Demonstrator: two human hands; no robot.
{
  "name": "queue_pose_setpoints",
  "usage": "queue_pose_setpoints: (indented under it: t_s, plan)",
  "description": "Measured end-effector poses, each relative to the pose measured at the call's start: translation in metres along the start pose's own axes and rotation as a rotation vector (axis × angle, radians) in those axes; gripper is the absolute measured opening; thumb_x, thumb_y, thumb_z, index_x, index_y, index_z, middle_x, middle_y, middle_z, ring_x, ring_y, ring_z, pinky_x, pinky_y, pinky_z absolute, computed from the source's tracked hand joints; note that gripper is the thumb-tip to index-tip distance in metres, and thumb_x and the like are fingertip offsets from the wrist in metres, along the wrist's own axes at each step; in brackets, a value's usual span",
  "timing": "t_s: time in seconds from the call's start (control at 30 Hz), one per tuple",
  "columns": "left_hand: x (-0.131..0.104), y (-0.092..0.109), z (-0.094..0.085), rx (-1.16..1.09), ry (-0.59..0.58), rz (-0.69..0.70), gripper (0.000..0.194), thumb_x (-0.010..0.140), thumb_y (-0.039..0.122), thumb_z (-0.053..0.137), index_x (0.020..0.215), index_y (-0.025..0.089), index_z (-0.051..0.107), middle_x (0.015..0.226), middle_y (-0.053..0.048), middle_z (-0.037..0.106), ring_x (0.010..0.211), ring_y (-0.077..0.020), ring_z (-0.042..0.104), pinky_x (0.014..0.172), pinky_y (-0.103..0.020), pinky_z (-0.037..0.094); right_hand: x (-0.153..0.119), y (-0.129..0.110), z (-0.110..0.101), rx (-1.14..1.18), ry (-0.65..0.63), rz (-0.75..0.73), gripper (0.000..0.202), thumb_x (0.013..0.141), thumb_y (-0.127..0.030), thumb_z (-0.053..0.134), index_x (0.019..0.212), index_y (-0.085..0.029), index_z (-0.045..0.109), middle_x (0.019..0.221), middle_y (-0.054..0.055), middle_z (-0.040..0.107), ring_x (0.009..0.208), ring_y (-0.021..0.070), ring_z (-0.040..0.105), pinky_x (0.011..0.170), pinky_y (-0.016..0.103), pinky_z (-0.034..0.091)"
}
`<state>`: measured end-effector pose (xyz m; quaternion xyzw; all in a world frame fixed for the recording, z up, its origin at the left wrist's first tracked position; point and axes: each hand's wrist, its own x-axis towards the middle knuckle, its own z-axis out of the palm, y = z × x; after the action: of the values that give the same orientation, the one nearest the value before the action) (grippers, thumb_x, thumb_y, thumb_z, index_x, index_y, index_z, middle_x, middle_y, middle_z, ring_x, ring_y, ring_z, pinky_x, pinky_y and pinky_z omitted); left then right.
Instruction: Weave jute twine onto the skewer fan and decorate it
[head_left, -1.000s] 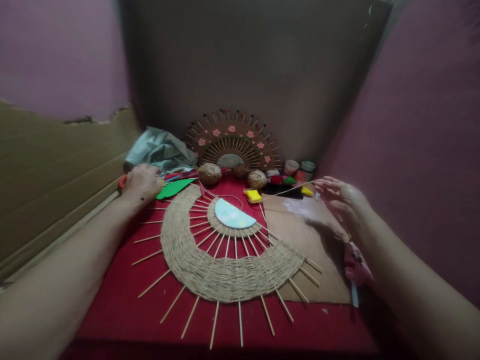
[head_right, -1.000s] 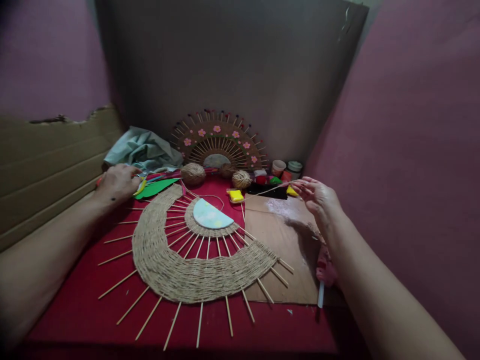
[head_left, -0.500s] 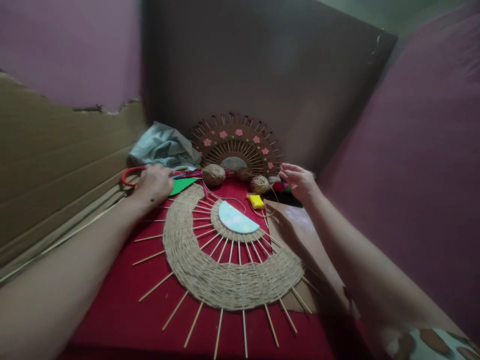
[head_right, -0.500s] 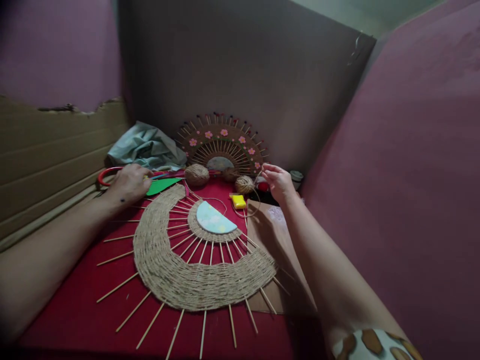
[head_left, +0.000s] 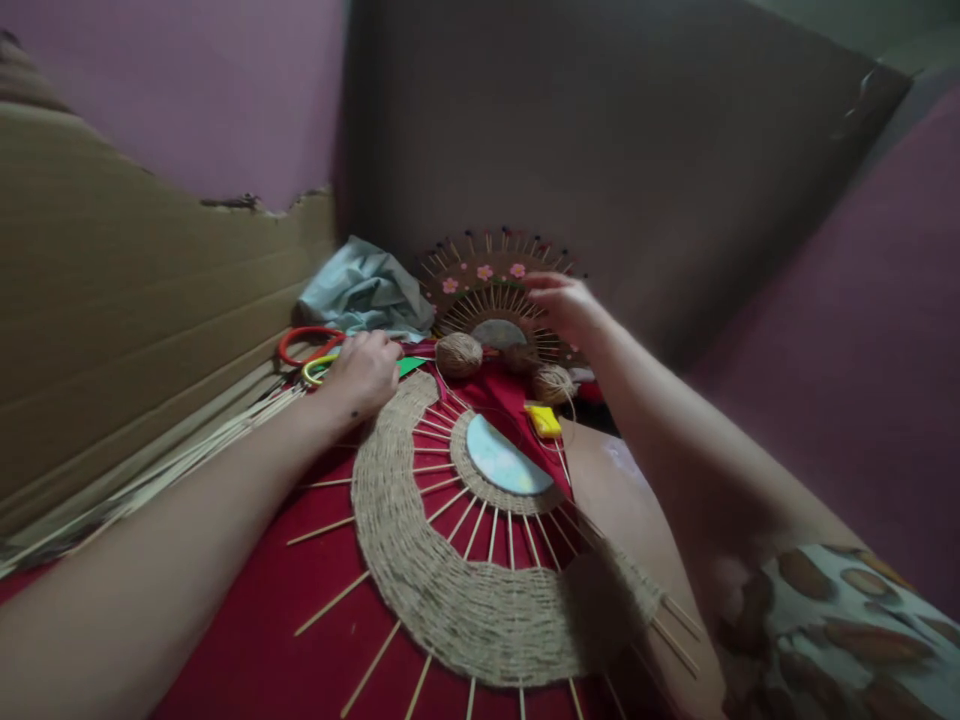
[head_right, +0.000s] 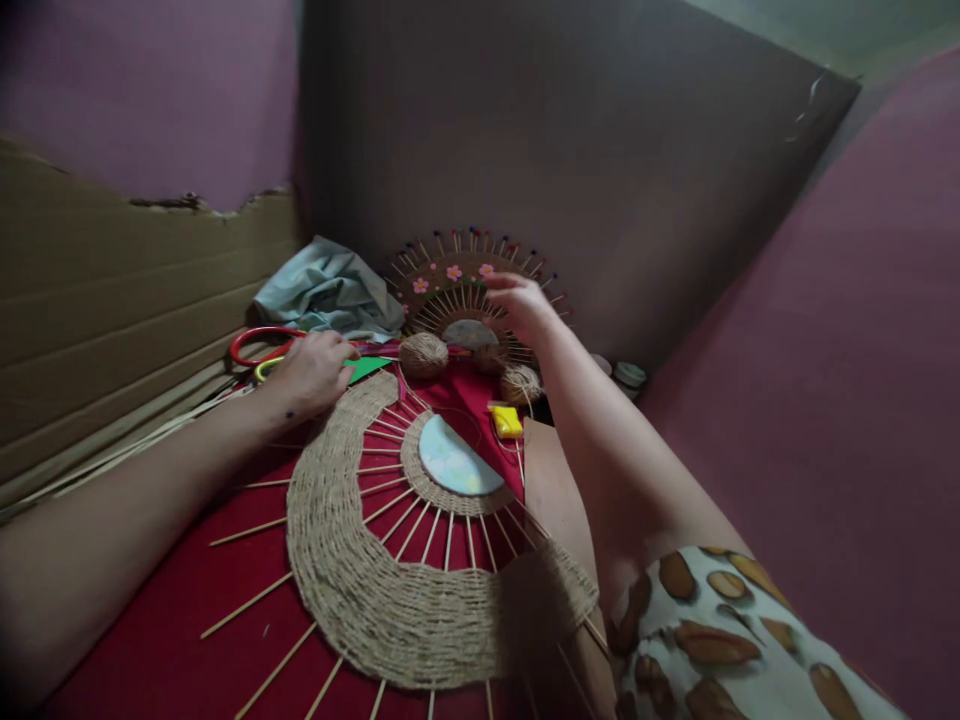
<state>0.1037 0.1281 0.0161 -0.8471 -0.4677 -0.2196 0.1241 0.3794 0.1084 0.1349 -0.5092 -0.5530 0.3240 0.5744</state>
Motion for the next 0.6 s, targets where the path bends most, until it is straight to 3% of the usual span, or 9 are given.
queue_pose_setpoints:
  t_s: [0.13, 0.27, 0.33, 0.47, 0.6]
  plan:
    - [-0.003, 0.005, -0.003, 0.007, 0.006, 0.032, 0.028, 0.083, 0.019, 0.042, 0.096, 0.01, 0.065, 0.101, -0.016, 0.058, 0.099, -0.0305, 0.052, 0.086, -0.041, 0.04, 0.019, -0.001, 0.017, -0.04, -0.033, 0.038, 0.021, 0.063, 0.003, 0.06, 0.073, -0.016, 0.061, 0.073, 0.002, 0.06, 0.072, 0.016, 0.058, 0.074, 0.046, 0.056]
    - [-0.005, 0.008, -0.006, 0.002, -0.005, 0.038, 0.027, 0.082, 0.019, 0.044, 0.095, 0.008, 0.065, 0.101, -0.018, 0.059, 0.099, -0.031, 0.052, 0.086, -0.042, 0.039, 0.041, -0.034, 0.021, 0.008, -0.042, 0.007, 0.011, 0.077, -0.006, 0.055, 0.076, -0.017, 0.056, 0.074, 0.0, 0.058, 0.076, 0.0147, 0.061, 0.074, 0.04, 0.056]
    - [-0.005, 0.008, -0.006, -0.004, -0.015, 0.038, 0.027, 0.081, 0.019, 0.044, 0.095, 0.009, 0.065, 0.1, -0.018, 0.059, 0.098, -0.0306, 0.052, 0.085, -0.042, 0.039, 0.044, -0.051, 0.022, -0.1, -0.05, 0.045, 0.007, 0.081, -0.01, 0.057, 0.076, -0.015, 0.055, 0.073, 0.001, 0.057, 0.077, 0.0162, 0.062, 0.072, 0.04, 0.056]
    - [-0.003, -0.002, -0.002, -0.02, -0.043, 0.012, 0.03, 0.081, 0.018, 0.041, 0.097, 0.012, 0.066, 0.104, -0.017, 0.061, 0.101, -0.0303, 0.053, 0.087, -0.041, 0.039, 0.027, -0.071, 0.018, -0.271, -0.035, 0.048, 0.003, 0.085, -0.012, 0.055, 0.081, -0.011, 0.055, 0.071, 0.001, 0.057, 0.076, 0.0167, 0.063, 0.068, 0.038, 0.053]
    - [-0.001, -0.013, 0.002, -0.062, -0.095, -0.066, 0.033, 0.08, 0.018, 0.04, 0.095, 0.011, 0.068, 0.102, -0.017, 0.063, 0.098, -0.0317, 0.056, 0.084, -0.042, 0.04, -0.018, -0.071, -0.012, -0.539, 0.061, 0.013, 0.009, 0.08, -0.007, 0.058, 0.074, -0.013, 0.057, 0.06, -0.002, 0.052, 0.072, 0.0133, 0.059, 0.069, 0.033, 0.051]
